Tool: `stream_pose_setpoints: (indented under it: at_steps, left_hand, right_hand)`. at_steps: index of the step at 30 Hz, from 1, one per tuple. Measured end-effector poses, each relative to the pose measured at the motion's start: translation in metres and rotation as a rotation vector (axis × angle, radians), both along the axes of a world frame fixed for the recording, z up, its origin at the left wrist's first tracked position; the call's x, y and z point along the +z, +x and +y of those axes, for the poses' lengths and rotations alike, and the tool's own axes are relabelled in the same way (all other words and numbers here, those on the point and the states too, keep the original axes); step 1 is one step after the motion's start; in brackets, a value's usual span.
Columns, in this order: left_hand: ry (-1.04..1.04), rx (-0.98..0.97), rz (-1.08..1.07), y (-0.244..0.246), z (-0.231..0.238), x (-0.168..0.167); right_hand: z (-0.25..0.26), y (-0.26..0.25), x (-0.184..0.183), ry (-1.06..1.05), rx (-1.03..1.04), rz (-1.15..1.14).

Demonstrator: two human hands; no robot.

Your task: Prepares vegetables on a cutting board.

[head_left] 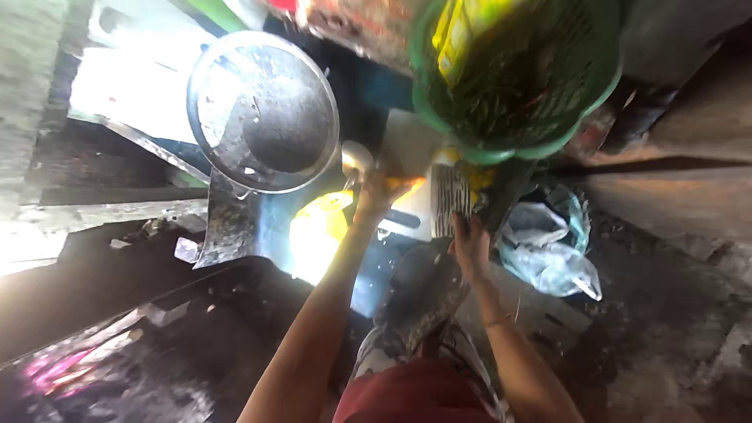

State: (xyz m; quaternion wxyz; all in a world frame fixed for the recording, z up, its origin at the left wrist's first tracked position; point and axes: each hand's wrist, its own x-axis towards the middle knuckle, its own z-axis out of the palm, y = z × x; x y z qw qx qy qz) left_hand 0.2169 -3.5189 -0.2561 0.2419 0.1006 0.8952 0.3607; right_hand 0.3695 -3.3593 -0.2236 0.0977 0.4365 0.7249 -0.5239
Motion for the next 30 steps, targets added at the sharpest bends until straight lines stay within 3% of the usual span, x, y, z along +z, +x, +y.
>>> stream_pose_setpoints:
  at_steps: [5,9,12,13,14,18,20,22,24,27,30]
  left_hand:
    - [-0.016,0.044,-0.109,-0.001,0.0,-0.006]
    - [0.075,0.116,-0.14,0.005,0.001,0.0]
    - [0.28,0.236,-0.182,0.013,-0.011,0.002]
    - [0.39,0.266,-0.202,0.018,-0.015,0.001]
    - [0.507,0.28,-0.219,0.024,-0.018,0.003]
    - [0.77,0.23,-0.264,0.055,-0.025,0.044]
    - [0.933,0.342,-0.296,0.074,-0.022,0.057]
    - [1.069,0.533,-0.461,0.083,-0.02,0.079]
    - [1.143,0.691,-0.727,0.086,-0.022,0.107]
    - [1.258,0.61,-0.982,0.097,-0.044,0.12]
    - [1.509,0.432,-1.024,0.11,-0.074,0.089]
  right_hand:
    - [0.008,-0.024,-0.04,-0.075,-0.155,0.044]
    - [0.019,-0.033,-0.042,0.284,0.069,-0.149]
    - [0.011,-0.019,-0.021,0.507,0.169,-0.029]
    - [0.007,-0.013,-0.013,0.493,0.18,0.054]
    - [0.003,-0.009,-0.004,0.394,0.175,0.133]
    - [-0.019,-0.008,0.05,-0.381,0.026,0.244]
    - [-0.035,-0.009,0.077,-0.442,-0.035,0.269]
    - [-0.048,-0.008,0.095,-0.402,-0.024,0.297]
    - [-0.055,-0.003,0.108,-0.292,0.128,0.279]
    - [-0.052,0.003,0.139,0.102,0.451,0.231]
    - [-0.034,0.013,0.178,0.456,0.428,0.463]
